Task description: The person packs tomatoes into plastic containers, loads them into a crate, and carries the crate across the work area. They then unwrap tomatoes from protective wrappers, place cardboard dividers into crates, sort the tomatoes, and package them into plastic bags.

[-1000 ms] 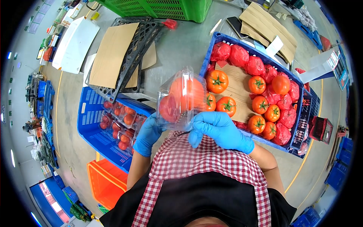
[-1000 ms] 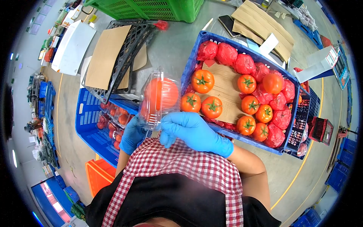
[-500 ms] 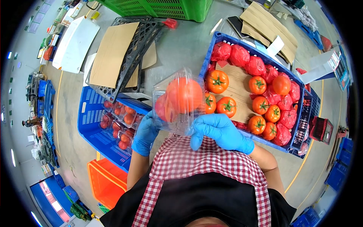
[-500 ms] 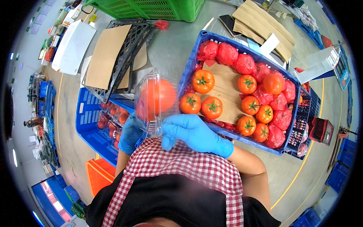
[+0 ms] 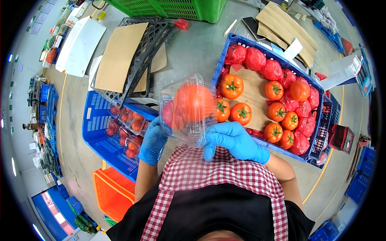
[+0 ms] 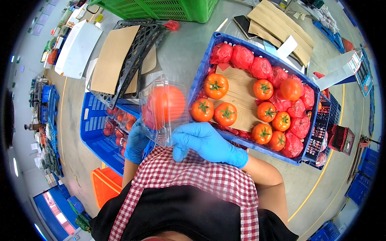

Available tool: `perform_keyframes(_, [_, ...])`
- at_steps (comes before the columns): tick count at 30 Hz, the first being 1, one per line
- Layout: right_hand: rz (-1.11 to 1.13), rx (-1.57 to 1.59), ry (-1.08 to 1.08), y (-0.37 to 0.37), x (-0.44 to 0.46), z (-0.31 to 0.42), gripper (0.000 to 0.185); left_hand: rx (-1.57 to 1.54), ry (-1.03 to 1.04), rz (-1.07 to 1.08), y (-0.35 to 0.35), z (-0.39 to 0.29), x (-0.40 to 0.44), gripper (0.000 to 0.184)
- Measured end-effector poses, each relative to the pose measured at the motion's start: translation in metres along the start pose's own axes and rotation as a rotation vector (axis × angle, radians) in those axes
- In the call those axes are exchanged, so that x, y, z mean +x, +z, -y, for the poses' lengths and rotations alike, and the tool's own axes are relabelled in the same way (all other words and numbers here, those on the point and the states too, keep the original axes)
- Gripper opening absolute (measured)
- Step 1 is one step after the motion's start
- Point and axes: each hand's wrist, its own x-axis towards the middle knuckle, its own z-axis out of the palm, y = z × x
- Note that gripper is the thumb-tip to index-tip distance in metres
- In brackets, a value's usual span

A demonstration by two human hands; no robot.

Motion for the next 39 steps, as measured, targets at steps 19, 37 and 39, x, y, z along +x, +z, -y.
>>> perform_keyframes(19, [-0.018,0.031,0.062,-0.002,-0.004,-0.006,0.02,0.043,0.028,0.015,-0.009,-0.005,0.0,0.054])
perform_keyframes(37, [-0.465,-0.161,-0.192,0.0,0.004,-0.009,0.027,0.057,0.32,-0.092,0.019,-0.011,-0.008,0.039])
perform_keyframes(39, [-0.47,-0.311,-0.258,-0.003,0.006,-0.01,0.031,0.122,0.359,-0.111,0.012,-0.01,-0.008,0.04])
